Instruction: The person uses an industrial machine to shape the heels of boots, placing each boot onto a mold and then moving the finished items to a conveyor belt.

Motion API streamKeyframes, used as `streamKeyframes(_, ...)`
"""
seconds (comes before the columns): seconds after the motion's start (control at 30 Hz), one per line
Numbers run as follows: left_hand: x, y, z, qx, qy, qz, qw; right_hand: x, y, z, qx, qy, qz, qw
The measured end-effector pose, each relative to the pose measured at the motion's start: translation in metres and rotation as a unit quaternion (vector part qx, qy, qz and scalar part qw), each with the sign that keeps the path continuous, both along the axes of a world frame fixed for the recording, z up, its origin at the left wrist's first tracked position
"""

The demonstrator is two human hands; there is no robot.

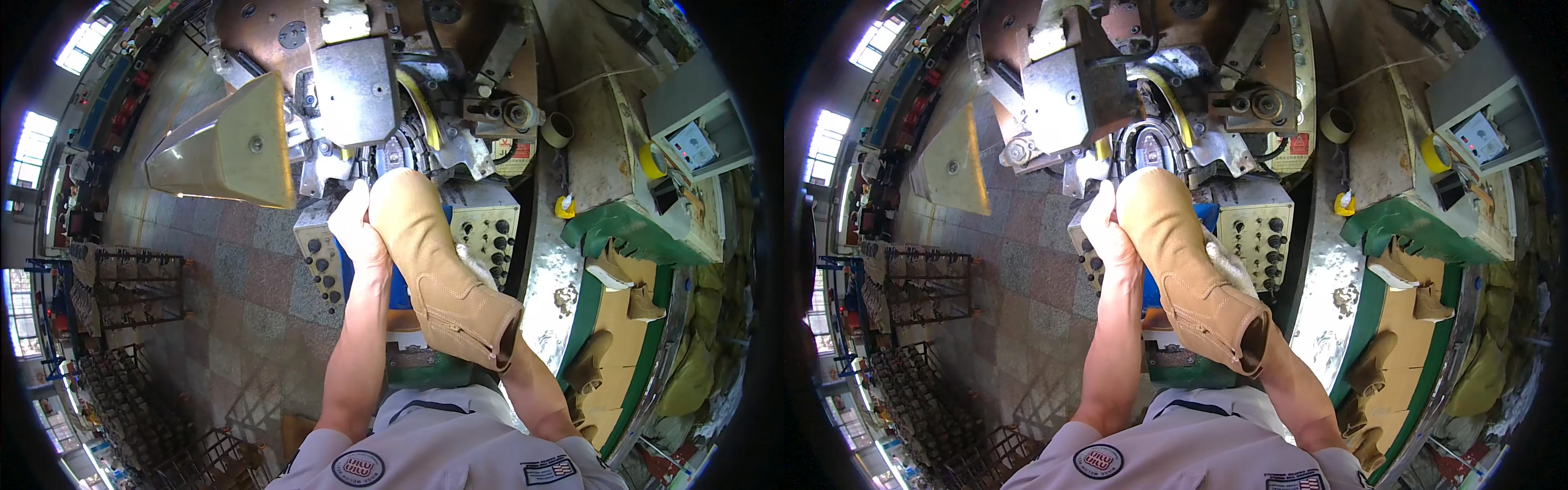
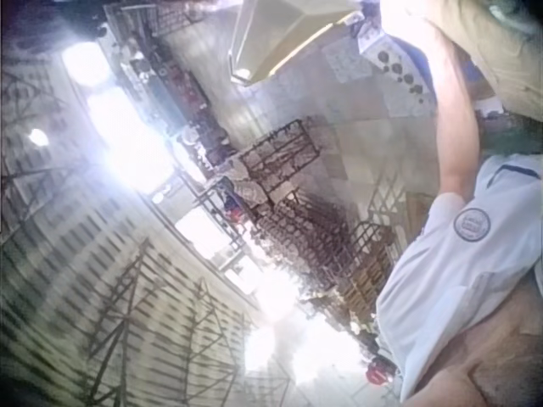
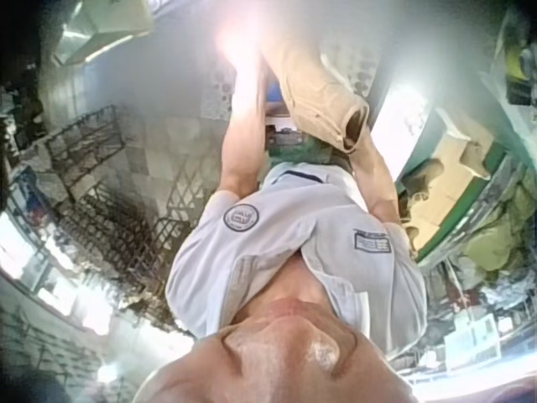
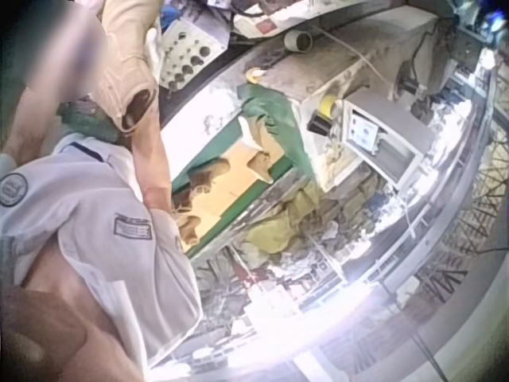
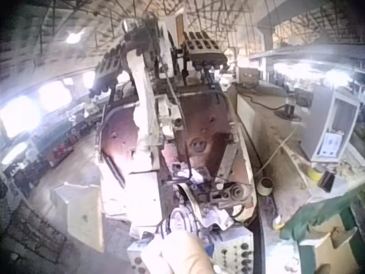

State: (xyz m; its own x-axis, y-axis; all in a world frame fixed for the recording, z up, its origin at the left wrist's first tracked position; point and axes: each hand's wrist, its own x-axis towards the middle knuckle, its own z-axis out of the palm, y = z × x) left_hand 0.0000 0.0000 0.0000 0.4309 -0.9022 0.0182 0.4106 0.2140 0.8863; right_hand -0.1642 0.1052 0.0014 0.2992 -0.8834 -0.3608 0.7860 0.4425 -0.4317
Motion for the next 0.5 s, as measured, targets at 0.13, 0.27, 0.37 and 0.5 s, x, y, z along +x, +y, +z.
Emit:
streamKeyframes(0.13, 0.016, -0.034, 0.007, -0.013, -0.128, 0.06, 0.99, 0.013, -0.031, 0.009, -0.048, 0.057, -0.007, 0.997)
streamKeyframes(0.27, 0.026, -0.043, -0.021, 0.042, 0.016, 0.0, 0.999, 0.019, -0.053, 0.006, -0.054, 0.086, -0.027, 0.994)
streamKeyframes(0.37, 0.04, -0.027, -0.051, 0.043, 0.06, -0.124, 0.99, 0.024, -0.063, 0.005, -0.08, 0.128, -0.083, 0.985)
streamKeyframes(0.5, 0.039, -0.012, -0.039, 0.076, 0.111, -0.124, 0.983, 0.036, -0.073, 0.007, -0.081, 0.169, -0.109, 0.976)
